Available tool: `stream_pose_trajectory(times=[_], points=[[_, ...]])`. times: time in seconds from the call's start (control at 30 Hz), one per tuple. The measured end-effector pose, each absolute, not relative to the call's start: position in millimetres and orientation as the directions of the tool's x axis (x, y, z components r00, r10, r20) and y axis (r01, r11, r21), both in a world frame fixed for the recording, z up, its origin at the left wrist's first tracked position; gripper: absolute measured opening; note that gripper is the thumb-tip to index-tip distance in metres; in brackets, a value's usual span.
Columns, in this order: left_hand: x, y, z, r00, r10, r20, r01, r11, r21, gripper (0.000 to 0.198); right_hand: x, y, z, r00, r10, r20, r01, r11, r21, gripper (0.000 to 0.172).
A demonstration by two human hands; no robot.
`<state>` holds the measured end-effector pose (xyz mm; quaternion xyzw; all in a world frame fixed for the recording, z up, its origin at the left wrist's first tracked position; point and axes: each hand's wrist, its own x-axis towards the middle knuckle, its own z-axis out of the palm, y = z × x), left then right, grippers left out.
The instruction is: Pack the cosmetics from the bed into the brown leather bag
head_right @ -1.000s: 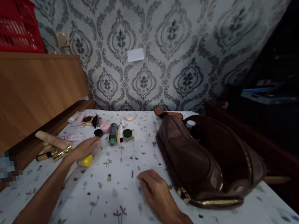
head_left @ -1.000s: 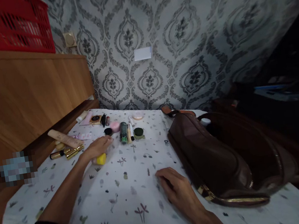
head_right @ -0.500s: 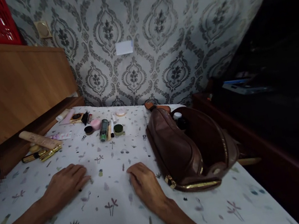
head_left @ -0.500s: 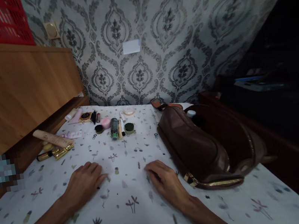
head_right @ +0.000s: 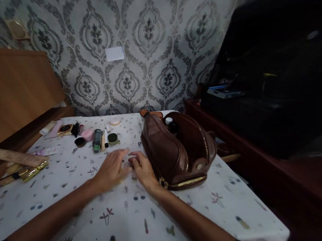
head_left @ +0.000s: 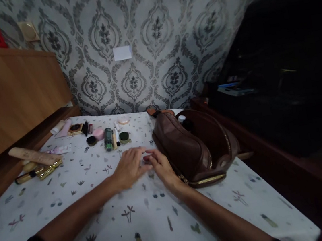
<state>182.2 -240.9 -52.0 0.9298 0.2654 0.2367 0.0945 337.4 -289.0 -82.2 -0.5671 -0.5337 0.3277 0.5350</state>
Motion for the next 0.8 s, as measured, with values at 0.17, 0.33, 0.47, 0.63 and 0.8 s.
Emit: stream_pose_trajectory(times=[0.17,0.33,0.47,0.63,0.8], points=[[189,-212,-53,0.667,0.709,0.23,0.548,-0.675,0.494,0.057,338,-290,-91,0.236,0.945,0.229,0.283,0.159,-0.946,0.031],[154,-236,-61,0.778,0.602,0.181,0.509,-0.772,0.38,0.087,336,-303,-81,0.118,0.953,0.28,0.444,0.202,-0.873,0.033],[123,-253,-61,0.778,0.614,0.136,0.532,-0.758,0.377,0.074,333,-307,-74,0.084,0.955,0.286,0.487,0.211,-0.848,0.03],[124,-257,-51,0.752,0.648,0.118,0.544,-0.712,0.444,0.044,329,-313,-66,-0.037,0.96,0.279,0.479,0.262,-0.838,0.033],[148,-262,-41,0.713,0.68,0.17,0.489,-0.656,0.575,0.033,328,-315,-63,-0.095,0.948,0.304,0.358,0.317,-0.878,0.039]])
